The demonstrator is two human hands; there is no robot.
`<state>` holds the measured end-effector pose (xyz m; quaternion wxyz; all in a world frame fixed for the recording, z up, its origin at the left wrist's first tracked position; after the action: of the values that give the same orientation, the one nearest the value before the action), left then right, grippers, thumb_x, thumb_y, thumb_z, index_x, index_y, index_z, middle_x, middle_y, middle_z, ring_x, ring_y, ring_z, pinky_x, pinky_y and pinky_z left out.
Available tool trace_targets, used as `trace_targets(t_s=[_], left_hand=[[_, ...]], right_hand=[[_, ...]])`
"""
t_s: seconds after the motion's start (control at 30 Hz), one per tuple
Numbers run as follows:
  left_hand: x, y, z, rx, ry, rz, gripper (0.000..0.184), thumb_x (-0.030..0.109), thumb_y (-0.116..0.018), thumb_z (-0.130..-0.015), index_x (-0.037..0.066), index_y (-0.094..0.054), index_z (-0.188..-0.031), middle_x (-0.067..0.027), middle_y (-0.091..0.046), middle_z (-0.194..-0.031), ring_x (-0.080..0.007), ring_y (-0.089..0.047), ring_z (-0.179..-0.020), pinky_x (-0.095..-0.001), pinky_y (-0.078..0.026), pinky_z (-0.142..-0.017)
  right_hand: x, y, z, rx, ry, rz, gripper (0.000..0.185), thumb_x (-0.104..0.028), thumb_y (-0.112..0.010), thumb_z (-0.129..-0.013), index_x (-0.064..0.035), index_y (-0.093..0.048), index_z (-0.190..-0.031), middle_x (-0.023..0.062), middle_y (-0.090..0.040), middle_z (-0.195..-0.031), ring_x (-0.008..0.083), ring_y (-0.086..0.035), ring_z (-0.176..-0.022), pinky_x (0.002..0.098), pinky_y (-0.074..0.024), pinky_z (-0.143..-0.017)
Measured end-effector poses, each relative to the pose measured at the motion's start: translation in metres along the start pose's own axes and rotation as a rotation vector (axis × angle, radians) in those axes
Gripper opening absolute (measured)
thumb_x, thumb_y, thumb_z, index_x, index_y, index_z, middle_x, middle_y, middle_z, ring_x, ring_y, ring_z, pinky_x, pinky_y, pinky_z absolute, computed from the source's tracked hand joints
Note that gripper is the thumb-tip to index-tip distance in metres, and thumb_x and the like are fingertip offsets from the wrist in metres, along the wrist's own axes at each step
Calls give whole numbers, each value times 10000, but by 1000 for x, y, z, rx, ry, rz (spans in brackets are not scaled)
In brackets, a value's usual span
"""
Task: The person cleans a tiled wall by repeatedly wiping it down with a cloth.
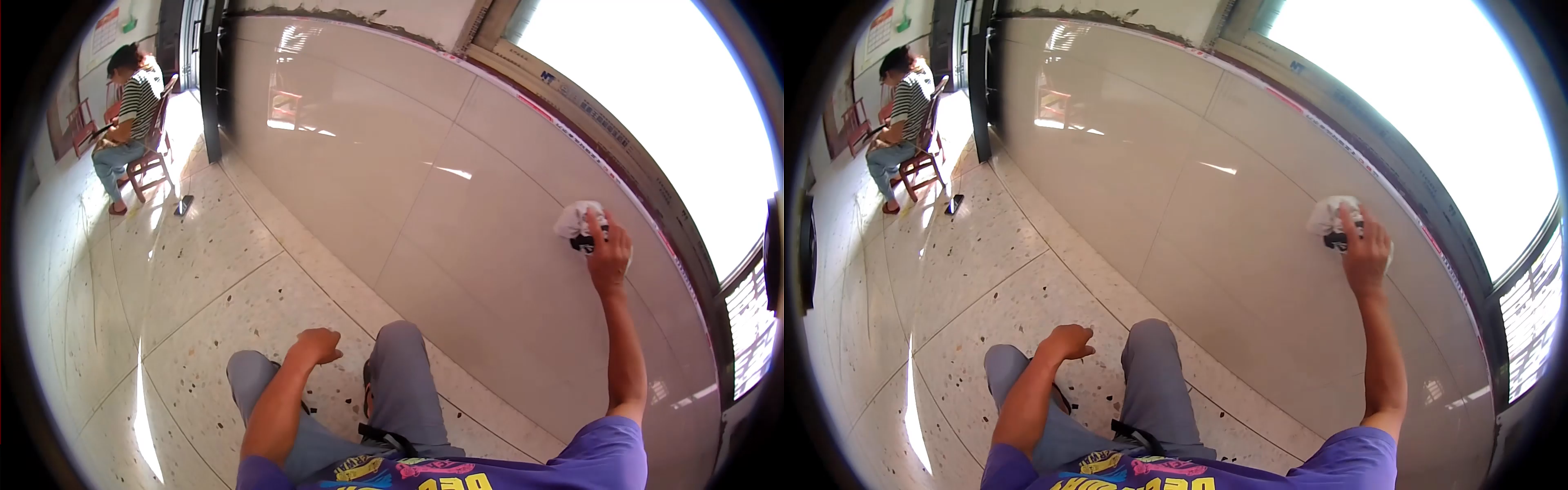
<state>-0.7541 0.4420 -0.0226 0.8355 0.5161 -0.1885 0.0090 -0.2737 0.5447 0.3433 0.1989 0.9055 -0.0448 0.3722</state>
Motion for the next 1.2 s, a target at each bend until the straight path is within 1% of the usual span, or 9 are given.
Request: trace_targets(t_s=[0.1, 0.2, 0.33, 0.43, 0.57, 0.67, 0.8, 1.0, 1.2], left_hand=[[0, -2, 10, 39, -16, 13, 435, 398, -650, -910, 43, -635, -1161, -185, -683, -1066, -376, -644, -1035, -471, -520, -857], [1, 1, 23, 74, -36, 22, 450, 407, -648, -910, 54, -629, -1188, -182, -677, -1082, -372, -637, -1051, -467, -517, -865], [-2, -4, 28, 67, -35, 0, 460, 413, -644, -912, 62, -625, -1208, -182, -673, -1102, -368, -634, -1060, -466, -515, -871], [1, -2, 27, 50, -30, -10, 460, 414, -642, -912, 65, -626, -1211, -181, -673, -1112, -367, -632, -1066, -465, -513, -881], [6, -1, 24, 29, -46, -16, 458, 414, -638, -913, 64, -626, -1209, -181, -673, -1115, -364, -629, -1079, -461, -510, -897], [8, 0, 26, 19, -49, -16, 462, 414, -635, -915, 62, -624, -1214, -180, -673, -1121, -362, -626, -1087, -457, -508, -904], [9, 3, 28, 18, -44, -23, 465, 411, -635, -915, 60, -622, -1219, -179, -673, -1127, -362, -626, -1088, -457, -508, -904], [7, -3, 25, 24, -53, -7, 438, 393, -644, -912, 56, -632, -1192, -185, -677, -1114, -366, -628, -1083, -464, -506, -906], [11, -3, 23, 34, -55, 13, 417, 384, -655, -907, 51, -639, -1157, -193, -682, -1081, -382, -630, -1062, -477, -509, -887]], right_hand=[[43, 19, 33, 112, -213, -1, 661, -9, -744, -747, -169, -580, -1366, 149, -563, -1303, 359, -576, -1152, 457, -473, -959], [79, 36, 71, 239, -381, -3, 702, -100, -816, -760, -149, -532, -1401, 134, -554, -1305, 342, -564, -1201, 448, -475, -978], [93, 39, 126, 335, -679, -168, 693, -83, -815, -781, -51, -498, -1396, 156, -516, -1330, 339, -522, -1260, 448, -447, -1039], [87, 36, 157, 309, -864, -247, 703, -69, -815, -774, -48, -492, -1398, 159, -520, -1328, 349, -508, -1279, 441, -432, -1059], [89, 34, 180, 219, -702, -207, 698, -107, -818, -794, -34, -490, -1405, 174, -523, -1340, 348, -531, -1246, 427, -426, -1051], [106, 42, 175, 250, -874, -244, 692, -129, -811, -820, -9, -476, -1413, 185, -540, -1332, 335, -538, -1239, 400, -420, -1052], [116, 37, 175, 446, -990, -345, 693, -123, -805, -831, 14, -464, -1419, 178, -552, -1361, 287, -551, -1234, 364, -421, -1051], [99, 28, 164, 495, -1032, -439, 692, -73, -795, -813, 42, -459, -1407, 170, -606, -1267, 254, -597, -1175, 344, -465, -1001], [69, 14, 142, 419, -1020, -374, 704, -87, -821, -781, 2, -487, -1394, 170, -586, -1285, 295, -568, -1209, 378, -438, -1029]])
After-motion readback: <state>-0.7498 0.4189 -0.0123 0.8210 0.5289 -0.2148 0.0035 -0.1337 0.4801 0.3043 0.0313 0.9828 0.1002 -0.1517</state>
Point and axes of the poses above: each hand's wrist, its own z-axis away from the middle knuckle, its own y-axis out of the back of the hand, x = y × z, the point moved 2 cm from there along -z, towards the middle knuckle
